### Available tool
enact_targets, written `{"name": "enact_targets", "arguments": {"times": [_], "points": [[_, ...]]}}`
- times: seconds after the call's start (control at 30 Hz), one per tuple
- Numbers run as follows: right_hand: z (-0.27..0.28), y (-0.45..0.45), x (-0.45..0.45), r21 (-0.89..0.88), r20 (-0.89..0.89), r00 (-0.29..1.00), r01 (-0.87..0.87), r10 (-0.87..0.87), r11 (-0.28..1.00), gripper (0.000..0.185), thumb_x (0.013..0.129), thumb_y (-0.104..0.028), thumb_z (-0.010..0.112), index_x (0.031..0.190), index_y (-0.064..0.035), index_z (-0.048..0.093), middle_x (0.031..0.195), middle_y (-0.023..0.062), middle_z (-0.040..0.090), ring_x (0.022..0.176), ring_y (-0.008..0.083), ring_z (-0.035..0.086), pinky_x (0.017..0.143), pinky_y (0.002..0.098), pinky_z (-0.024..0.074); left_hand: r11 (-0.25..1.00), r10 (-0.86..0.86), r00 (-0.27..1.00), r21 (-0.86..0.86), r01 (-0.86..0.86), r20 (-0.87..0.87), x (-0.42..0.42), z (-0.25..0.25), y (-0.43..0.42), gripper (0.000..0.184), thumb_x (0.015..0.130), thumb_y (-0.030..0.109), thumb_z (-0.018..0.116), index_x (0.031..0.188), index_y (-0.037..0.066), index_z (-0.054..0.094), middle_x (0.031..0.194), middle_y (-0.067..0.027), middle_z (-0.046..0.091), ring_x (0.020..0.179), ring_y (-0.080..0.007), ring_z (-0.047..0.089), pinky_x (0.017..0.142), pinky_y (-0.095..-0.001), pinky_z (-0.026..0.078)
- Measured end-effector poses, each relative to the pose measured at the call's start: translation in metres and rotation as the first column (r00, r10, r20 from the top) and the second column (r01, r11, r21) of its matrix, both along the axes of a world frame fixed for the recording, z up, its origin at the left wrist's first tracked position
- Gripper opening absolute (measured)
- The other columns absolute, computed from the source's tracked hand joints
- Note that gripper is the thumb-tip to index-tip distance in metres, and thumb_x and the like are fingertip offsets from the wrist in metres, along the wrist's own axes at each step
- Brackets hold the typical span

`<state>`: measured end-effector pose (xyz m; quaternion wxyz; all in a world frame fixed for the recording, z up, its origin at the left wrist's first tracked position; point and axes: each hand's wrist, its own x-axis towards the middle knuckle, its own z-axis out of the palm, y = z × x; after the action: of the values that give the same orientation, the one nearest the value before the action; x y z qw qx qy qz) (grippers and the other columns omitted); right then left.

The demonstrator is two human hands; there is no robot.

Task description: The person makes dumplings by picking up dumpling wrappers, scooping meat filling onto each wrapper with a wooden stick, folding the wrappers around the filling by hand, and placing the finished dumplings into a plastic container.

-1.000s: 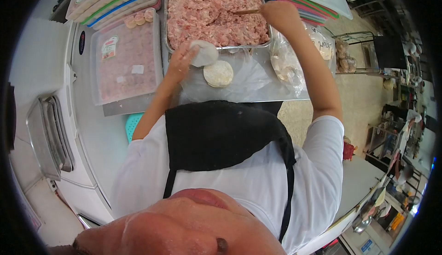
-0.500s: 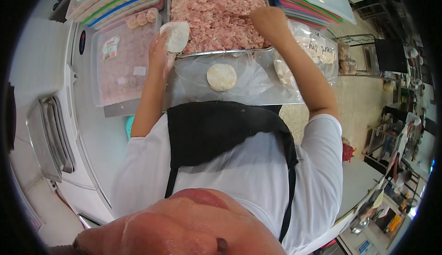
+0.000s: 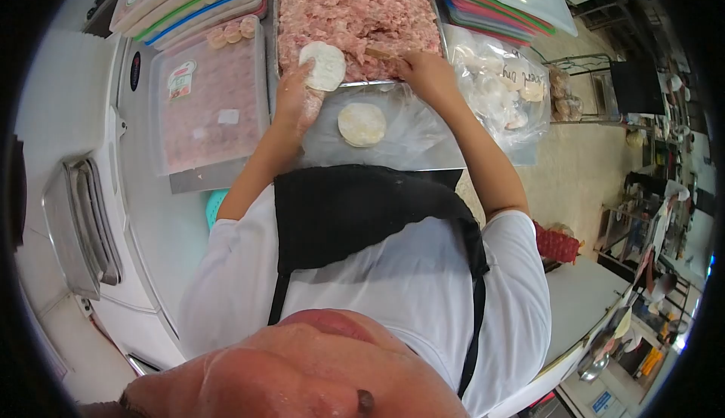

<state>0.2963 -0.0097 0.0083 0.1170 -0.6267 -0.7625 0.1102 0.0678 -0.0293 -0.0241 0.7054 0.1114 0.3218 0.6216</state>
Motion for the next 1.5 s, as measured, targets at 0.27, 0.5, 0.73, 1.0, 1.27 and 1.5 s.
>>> {"name": "enact_targets", "arguments": {"times": [0.27, 0.5, 0.73, 1.0, 1.27, 1.5], "points": [[0.012, 0.013, 0.028, -0.257, -0.627, 0.759, 0.011, -0.175, 0.966, 0.029, 0.092, -0.026, 0.055, 0.100, 0.0005, 0.065, 0.066, -0.0039, 0.052, 0.063, 0.0080, 0.047, 0.057, 0.0260, 0.0390, 0.993, 0.018, 0.992, 0.111, -0.032, 0.127, 0.011, 0.024, 0.033, 0.036, 0.095, 0.013, 0.043, 0.126, -0.006, 0.040, 0.123, -0.0194, 0.050, 0.116, -0.0288, 0.050, 0.101, -0.0417, 0.040], [-0.017, 0.022, 0.006, -0.137, -0.534, 0.845, -0.046, -0.035, 0.989, 0.032, 0.093, -0.028, 0.055, 0.106, 0.0005, 0.064, 0.073, -0.0015, 0.056, 0.064, 0.0062, 0.045, 0.056, 0.0238, 0.0383, 0.990, 0.132, 0.932, -0.007, -0.138, 0.338, 0.036, 0.080, 0.058, 0.053, 0.097, 0.039, 0.033, 0.121, -0.007, 0.042, 0.116, -0.0194, 0.051, 0.107, -0.0303, 0.051, 0.100, -0.0405, 0.039], [0.052, 0.003, -0.005, 0.215, -0.019, 0.970, -0.233, 0.243, 0.948, 0.026, 0.087, -0.023, 0.057, 0.107, -0.0107, 0.065, 0.087, 0.0183, 0.063, 0.080, 0.0358, 0.061, 0.067, 0.0428, 0.0484, 0.996, 0.063, 0.948, 0.038, -0.078, 0.312, 0.011, 0.027, 0.083, 0.062, 0.091, 0.054, 0.040, 0.118, -0.001, 0.048, 0.108, -0.0185, 0.055, 0.103, -0.0303, 0.051, 0.092, -0.0456, 0.040], [0.085, 0.003, -0.029, 0.227, 0.199, 0.940, -0.320, 0.277, 0.920, 0.020, 0.085, -0.015, 0.057, 0.102, -0.0071, 0.064, 0.084, 0.0154, 0.060, 0.080, 0.0336, 0.061, 0.064, 0.0413, 0.0484, 0.995, 0.039, 0.984, 0.082, -0.054, 0.174, -0.004, 0.042, 0.089, 0.064, 0.083, 0.055, 0.056, 0.111, -0.002, 0.050, 0.106, -0.0161, 0.055, 0.100, -0.0288, 0.051, 0.091, -0.0443, 0.041], [0.073, 0.029, 0.005, 0.091, -0.444, 0.852, -0.266, 0.278, 0.960, 0.021, 0.088, -0.014, 0.054, 0.099, 0.0016, 0.061, 0.082, 0.0168, 0.062, 0.075, 0.0304, 0.060, 0.068, 0.0372, 0.0470, 0.899, -0.114, 0.993, 0.422, 0.116, -0.030, -0.025, 0.048, 0.085, 0.052, 0.081, 0.027, 0.066, 0.124, 0.005, 0.046, 0.111, -0.0136, 0.053, 0.099, -0.0231, 0.055, 0.086, -0.0331, 0.047], [0.094, 0.008, 0.006, -0.256, -0.491, 0.864, -0.266, 0.112, 0.929, 0.024, 0.089, -0.018, 0.056, 0.100, 0.0023, 0.061, 0.069, 0.0148, 0.053, 0.068, 0.0204, 0.050, 0.066, 0.0331, 0.0431, 0.679, 0.301, 0.163, 0.331, 0.656, -0.940, -0.043, 0.090, 0.079, 0.065, 0.068, 0.028, 0.080, 0.122, 0.005, 0.053, 0.121, -0.0128, 0.056, 0.102, -0.0238, 0.058, 0.090, -0.0331, 0.044]]}}
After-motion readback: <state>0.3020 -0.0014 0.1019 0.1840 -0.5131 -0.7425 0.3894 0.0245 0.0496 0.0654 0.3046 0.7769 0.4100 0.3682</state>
